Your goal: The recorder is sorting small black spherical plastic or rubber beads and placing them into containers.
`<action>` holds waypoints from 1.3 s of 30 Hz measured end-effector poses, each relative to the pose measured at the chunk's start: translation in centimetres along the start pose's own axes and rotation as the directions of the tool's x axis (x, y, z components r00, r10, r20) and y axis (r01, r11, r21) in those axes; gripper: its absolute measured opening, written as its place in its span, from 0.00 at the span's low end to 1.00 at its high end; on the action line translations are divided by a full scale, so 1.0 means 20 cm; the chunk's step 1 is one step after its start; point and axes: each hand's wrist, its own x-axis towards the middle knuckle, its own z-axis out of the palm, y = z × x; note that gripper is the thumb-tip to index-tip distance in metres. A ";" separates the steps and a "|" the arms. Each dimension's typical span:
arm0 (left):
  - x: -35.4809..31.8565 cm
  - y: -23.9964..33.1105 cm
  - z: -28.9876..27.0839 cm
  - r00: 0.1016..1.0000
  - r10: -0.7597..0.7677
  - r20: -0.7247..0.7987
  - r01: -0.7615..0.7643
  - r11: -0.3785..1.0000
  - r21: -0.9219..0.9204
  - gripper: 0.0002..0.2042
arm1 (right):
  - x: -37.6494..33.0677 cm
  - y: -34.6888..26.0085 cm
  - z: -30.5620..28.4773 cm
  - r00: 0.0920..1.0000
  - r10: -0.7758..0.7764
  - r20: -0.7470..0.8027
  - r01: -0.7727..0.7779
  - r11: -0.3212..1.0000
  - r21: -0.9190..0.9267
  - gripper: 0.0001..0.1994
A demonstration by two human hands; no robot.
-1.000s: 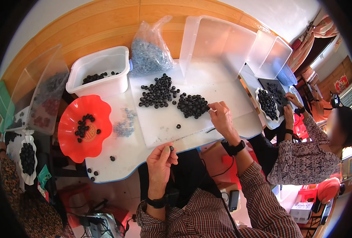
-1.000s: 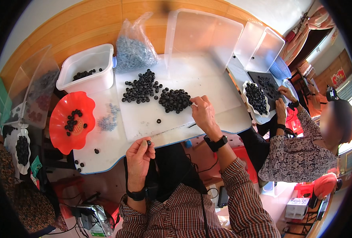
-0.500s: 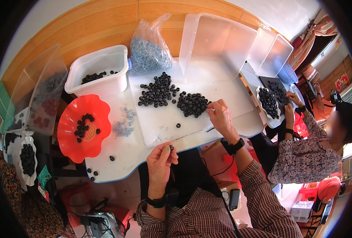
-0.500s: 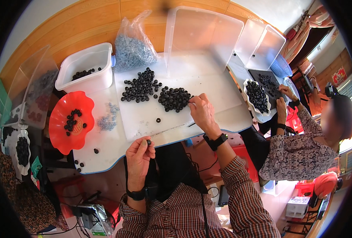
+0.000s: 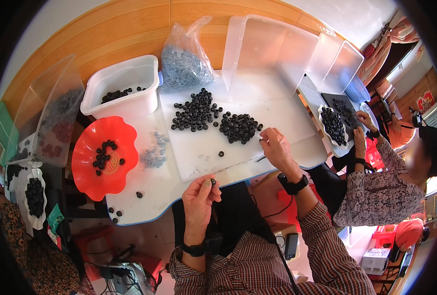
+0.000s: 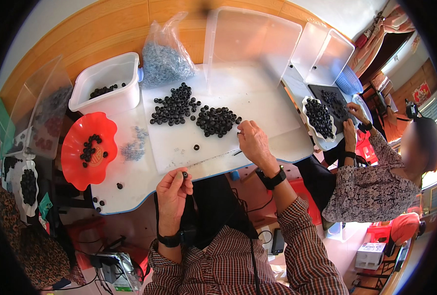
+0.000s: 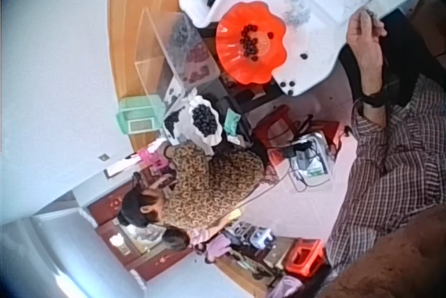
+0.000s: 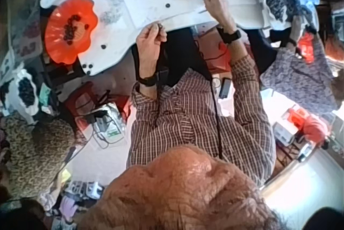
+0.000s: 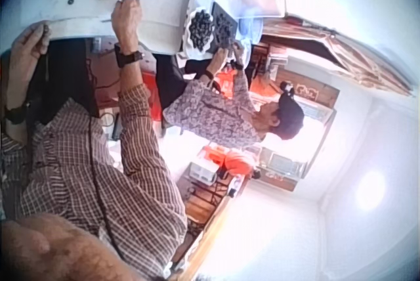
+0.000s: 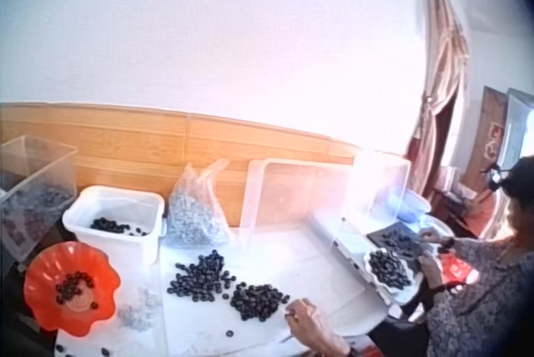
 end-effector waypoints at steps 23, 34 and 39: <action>-0.05 0.02 0.05 0.998 -0.045 0.033 0.048 0.995 -0.090 0.10 | -0.38 -0.43 0.03 0.946 0.051 0.320 -0.323 0.222 0.920 0.06; -0.07 0.03 0.05 0.997 -0.029 0.065 0.034 0.996 -0.077 0.10 | -0.40 -0.55 0.07 0.972 0.006 0.234 -0.224 0.311 0.924 0.06; -0.08 0.03 0.07 0.999 -0.008 0.053 0.009 1.000 -0.019 0.10 | -0.39 -0.57 0.07 0.967 -0.022 0.255 -0.236 0.308 0.922 0.05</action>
